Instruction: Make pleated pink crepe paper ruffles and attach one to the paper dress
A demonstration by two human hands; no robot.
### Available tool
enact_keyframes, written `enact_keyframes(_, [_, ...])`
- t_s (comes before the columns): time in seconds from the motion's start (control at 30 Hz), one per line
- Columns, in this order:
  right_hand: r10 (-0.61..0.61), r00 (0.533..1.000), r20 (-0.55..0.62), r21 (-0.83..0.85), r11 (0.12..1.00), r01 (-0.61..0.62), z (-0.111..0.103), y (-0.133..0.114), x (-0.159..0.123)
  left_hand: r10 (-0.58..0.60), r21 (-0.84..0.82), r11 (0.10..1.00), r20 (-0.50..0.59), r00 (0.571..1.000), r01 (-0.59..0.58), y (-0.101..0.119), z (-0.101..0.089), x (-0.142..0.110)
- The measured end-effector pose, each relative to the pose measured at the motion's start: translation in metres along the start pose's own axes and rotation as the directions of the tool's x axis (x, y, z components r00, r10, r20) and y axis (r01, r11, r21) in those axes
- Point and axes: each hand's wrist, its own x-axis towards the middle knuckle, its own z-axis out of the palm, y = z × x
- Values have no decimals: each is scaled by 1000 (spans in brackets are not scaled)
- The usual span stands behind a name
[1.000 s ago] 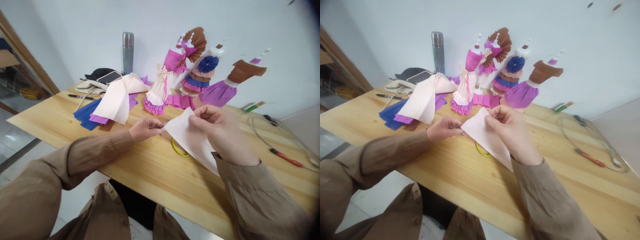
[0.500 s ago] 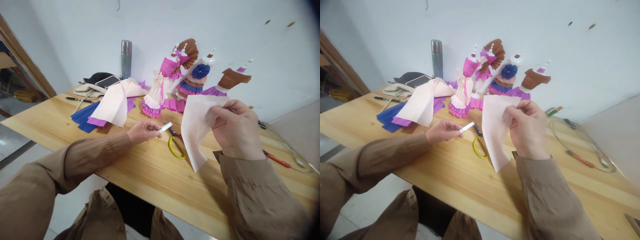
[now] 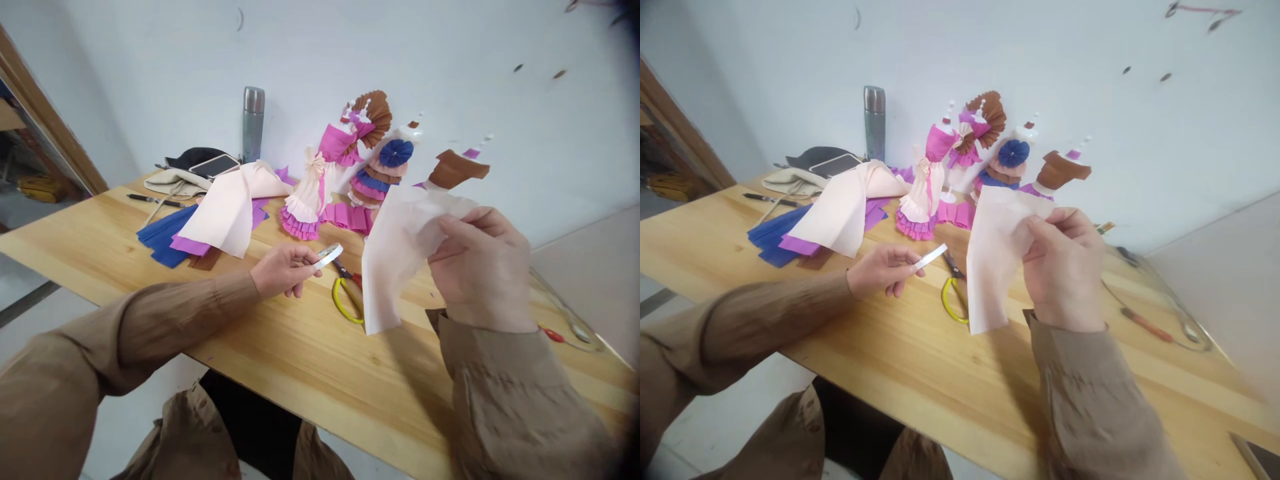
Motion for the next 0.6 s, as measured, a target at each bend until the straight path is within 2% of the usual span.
enact_keyframes(0.2, [100,994,-42,61,993,-97,1,-1,2,-23,-46,999,-22,999,22,1,-1,2])
enact_keyframes(0.33, [57,998,-40,136,989,-51,-3,-2,6,-38,-89,995,-28,999,36,2,0,3])
enact_keyframes(0.43, [-88,996,-15,192,977,90,-2,-7,4,-46,-107,993,10,999,46,1,0,2])
enact_keyframes(0.5, [-250,968,32,212,948,237,2,-12,-6,-56,-114,992,35,998,60,0,0,2])
enact_keyframes(0.57, [-443,893,82,192,886,422,9,-17,-24,-74,-144,986,40,996,79,-3,-1,3])
enact_keyframes(0.6, [-514,843,156,159,856,492,12,-18,-36,-82,-174,981,35,996,87,-4,-2,4])
